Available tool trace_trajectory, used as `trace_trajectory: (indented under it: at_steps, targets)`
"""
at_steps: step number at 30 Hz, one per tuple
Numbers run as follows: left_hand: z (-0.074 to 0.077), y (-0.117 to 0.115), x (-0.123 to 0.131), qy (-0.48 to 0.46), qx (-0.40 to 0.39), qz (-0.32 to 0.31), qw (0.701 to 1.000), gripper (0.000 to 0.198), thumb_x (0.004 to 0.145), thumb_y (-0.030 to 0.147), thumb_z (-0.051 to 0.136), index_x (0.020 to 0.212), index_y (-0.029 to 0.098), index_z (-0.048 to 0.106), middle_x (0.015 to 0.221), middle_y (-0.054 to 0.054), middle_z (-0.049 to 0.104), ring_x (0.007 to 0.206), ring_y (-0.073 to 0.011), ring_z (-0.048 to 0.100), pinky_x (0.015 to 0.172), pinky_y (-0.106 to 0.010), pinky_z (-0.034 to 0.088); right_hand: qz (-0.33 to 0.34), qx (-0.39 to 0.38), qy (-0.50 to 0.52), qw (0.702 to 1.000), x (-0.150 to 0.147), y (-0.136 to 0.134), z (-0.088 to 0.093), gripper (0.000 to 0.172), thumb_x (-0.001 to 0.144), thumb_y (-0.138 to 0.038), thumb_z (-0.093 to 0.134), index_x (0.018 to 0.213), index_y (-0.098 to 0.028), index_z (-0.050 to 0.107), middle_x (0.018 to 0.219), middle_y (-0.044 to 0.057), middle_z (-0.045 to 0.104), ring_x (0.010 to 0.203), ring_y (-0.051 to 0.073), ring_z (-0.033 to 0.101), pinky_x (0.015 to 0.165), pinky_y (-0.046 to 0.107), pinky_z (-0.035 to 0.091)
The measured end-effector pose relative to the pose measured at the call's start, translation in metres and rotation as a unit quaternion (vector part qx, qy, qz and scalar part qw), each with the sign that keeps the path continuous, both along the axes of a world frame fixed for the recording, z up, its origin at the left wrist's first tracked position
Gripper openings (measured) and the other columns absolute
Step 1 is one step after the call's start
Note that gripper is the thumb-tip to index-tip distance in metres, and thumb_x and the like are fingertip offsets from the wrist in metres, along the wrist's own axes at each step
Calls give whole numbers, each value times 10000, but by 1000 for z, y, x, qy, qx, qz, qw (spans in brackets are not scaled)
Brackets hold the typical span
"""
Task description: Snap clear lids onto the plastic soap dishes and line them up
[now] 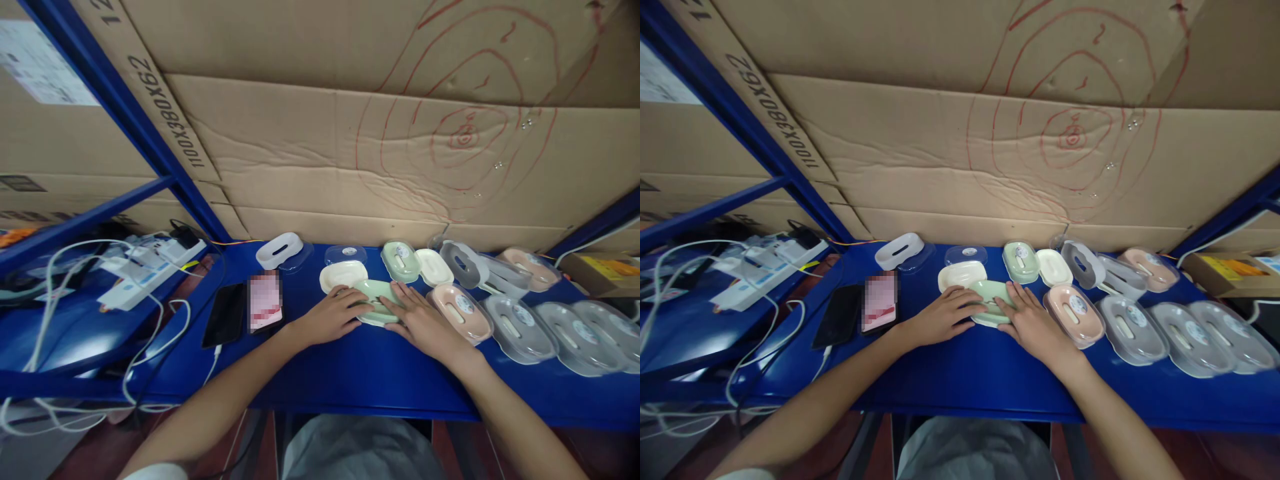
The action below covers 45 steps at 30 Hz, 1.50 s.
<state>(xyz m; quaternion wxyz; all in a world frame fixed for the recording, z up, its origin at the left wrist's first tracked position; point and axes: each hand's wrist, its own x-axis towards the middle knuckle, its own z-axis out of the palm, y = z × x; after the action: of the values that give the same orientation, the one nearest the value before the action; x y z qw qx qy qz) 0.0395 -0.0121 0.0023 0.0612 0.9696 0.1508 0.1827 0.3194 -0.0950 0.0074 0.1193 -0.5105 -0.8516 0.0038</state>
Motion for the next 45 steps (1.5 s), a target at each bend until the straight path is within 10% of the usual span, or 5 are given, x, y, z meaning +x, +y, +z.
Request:
trace_trajectory:
  at_steps: [19, 26, 36, 45]
  targets:
    - [9, 6, -8, -40, -109, 5, 993, 194, 1056, 347, 609, 1173, 276, 747, 1162, -47, 781, 1133, -213, 721, 1077, -388, 507, 41, -58, 13, 997, -8, -2, -8, 742, 1039, -213, 605, 1691, -388, 298, 1785, 103, 161, 1646, 349, 158, 1304, 646, 280]
    - [0, 53, -36, -59, -70, 259, 962, 478, 1075, 330, 477, 1545, 261, 527, 1645, -130, 498, 1511, -334, 477, 1207, -566, 410, 114, -55, 41, 991, -32, -7, 3, 663, 1035, -439, 657, 1647, -374, 412, 1773, 119, 230, 1644, 345, 217, 1297, 641, 305]
    - [-18, 72, -39, -101, -91, 329, 934, 519, 910, 405, 781, 1368, 223, 616, 1544, -174, 539, 1432, -385, 551, 1155, -586, 479, 137, -49, 34, 989, -45, -8, 1, 576, 1055, -427, 621, 1609, -358, 480, 1748, 132, 322, 1626, 346, 290, 1270, 636, 354]
    - [6, 56, -34, -217, -99, 271, 933, 386, 1050, 434, 614, 1373, 223, 603, 1472, -127, 637, 1404, -265, 598, 1179, -454, 503, 8, 38, 83, 996, -48, 16, -17, 635, 1061, -388, 595, 1655, -308, 383, 1771, 168, 249, 1596, 374, 345, 1235, 643, 371]
